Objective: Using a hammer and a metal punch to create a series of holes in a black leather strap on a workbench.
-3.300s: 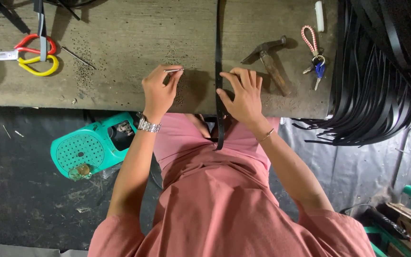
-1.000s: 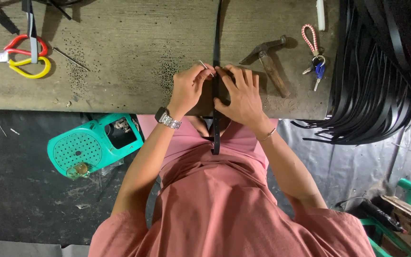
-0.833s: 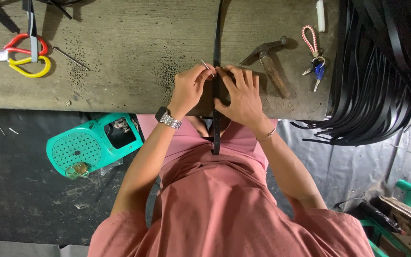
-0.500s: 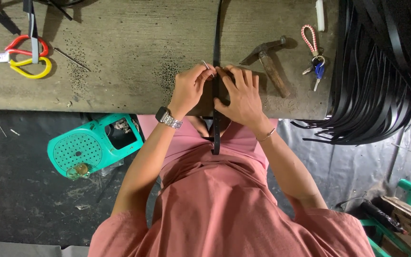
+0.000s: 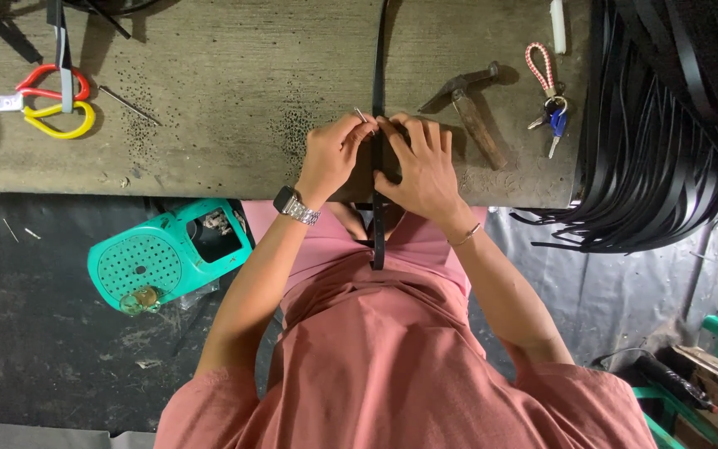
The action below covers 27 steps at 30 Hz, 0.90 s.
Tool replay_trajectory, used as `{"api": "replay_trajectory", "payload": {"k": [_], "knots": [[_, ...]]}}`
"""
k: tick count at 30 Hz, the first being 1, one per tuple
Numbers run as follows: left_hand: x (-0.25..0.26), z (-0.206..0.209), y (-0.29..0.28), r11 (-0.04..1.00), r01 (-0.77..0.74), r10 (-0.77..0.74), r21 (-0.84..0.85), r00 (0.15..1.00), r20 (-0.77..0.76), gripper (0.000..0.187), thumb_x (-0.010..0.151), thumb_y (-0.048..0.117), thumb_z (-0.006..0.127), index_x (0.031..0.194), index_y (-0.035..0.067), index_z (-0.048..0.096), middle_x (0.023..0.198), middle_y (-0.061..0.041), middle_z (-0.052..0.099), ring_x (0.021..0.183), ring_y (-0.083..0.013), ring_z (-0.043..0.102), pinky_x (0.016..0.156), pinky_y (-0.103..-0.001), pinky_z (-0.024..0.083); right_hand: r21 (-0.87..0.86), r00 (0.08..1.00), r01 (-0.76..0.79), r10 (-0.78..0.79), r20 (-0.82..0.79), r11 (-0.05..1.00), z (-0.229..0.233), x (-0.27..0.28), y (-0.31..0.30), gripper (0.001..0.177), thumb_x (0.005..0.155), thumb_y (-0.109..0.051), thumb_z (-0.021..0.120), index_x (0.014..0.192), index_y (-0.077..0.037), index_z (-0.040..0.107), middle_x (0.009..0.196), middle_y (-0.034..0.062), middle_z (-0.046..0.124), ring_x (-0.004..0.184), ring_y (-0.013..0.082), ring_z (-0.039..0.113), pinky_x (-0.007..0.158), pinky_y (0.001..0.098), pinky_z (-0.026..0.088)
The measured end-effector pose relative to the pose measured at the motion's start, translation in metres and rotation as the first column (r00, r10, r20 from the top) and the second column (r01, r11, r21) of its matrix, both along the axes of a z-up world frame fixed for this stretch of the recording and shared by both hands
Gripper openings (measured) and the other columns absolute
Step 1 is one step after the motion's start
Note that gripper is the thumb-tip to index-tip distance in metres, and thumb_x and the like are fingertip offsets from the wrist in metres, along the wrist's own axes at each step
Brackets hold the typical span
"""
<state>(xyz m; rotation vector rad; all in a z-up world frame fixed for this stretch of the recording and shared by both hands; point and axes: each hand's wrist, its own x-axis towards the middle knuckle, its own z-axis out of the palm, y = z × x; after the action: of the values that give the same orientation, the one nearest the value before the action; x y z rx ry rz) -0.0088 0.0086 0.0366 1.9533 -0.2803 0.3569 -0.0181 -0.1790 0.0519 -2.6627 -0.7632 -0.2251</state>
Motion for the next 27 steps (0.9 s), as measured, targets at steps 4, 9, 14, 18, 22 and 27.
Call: {"api": "replay_trajectory", "payload": {"k": [4,9,14,18,22,27], "knots": [[0.001,0.000,0.001,1.000,0.009,-0.008,-0.005,1.000,0.010,0.008,0.102,0.010,0.068,0.105,0.014,0.075,0.078,-0.009,0.077,0.073,-0.0283,0.076,0.065,-0.035,0.060,0.000,1.000,-0.014,0.014,0.023,1.000,0.001,0.000,0.000,0.079,0.067,-0.034,0.080,0.140,-0.010,0.062,0.126,0.0080,0.048,0.109,0.0287,0.045,0.082,0.0413,0.037],[0.001,-0.013,0.002,0.999,0.018,-0.019,0.034,0.999,0.049,0.008,0.101,0.009,0.069,0.105,0.013,0.074,0.076,-0.010,0.076,0.070,-0.0277,0.076,0.063,-0.033,0.059,0.004,1.000,-0.012,0.012,0.019,1.000,0.000,0.000,0.000,0.083,0.066,-0.034,0.080,0.143,-0.011,0.061,0.125,0.0076,0.049,0.110,0.0288,0.046,0.083,0.0418,0.037],[0.003,-0.016,0.001,0.985,0.027,-0.054,0.173,0.987,0.155,0.008,0.098,0.003,0.072,0.104,0.009,0.072,0.070,-0.011,0.073,0.060,-0.0292,0.072,0.060,-0.032,0.058,0.201,0.999,0.012,-0.006,-0.033,0.979,-0.022,0.001,-0.006,0.069,0.070,-0.029,0.077,0.137,-0.014,0.065,0.122,0.0043,0.056,0.112,0.0273,0.050,0.085,0.0414,0.037],[0.005,-0.007,-0.004,0.963,0.007,-0.066,0.271,0.976,0.207,0.007,0.097,0.001,0.070,0.099,0.009,0.069,0.070,-0.008,0.072,0.061,-0.0272,0.071,0.057,-0.032,0.059,0.149,0.940,0.231,-0.260,0.220,0.961,-0.007,0.003,-0.043,0.038,0.083,-0.021,0.073,0.121,-0.020,0.073,0.119,0.0047,0.056,0.111,0.0264,0.050,0.092,0.0430,0.034],[0.005,-0.011,-0.004,0.955,-0.011,-0.065,0.296,0.967,0.246,0.005,0.098,0.006,0.071,0.096,0.010,0.069,0.068,-0.007,0.068,0.062,-0.0258,0.071,0.058,-0.031,0.059,-0.182,0.845,0.503,-0.436,0.309,0.845,-0.002,0.004,-0.071,0.043,0.085,-0.029,0.084,0.121,-0.010,0.069,0.111,0.0088,0.054,0.099,0.0273,0.046,0.083,0.0426,0.032],[0.007,-0.002,-0.004,0.955,0.015,-0.094,0.297,0.963,0.253,0.008,0.099,0.001,0.066,0.097,0.008,0.069,0.067,-0.006,0.065,0.060,-0.0236,0.069,0.059,-0.029,0.059,-0.160,0.879,0.467,-0.438,0.187,0.870,-0.004,0.006,-0.073,0.027,0.100,-0.024,0.070,0.116,-0.003,0.064,0.091,0.0105,0.060,0.079,0.0307,0.065,0.068,0.0437,0.048]]}}
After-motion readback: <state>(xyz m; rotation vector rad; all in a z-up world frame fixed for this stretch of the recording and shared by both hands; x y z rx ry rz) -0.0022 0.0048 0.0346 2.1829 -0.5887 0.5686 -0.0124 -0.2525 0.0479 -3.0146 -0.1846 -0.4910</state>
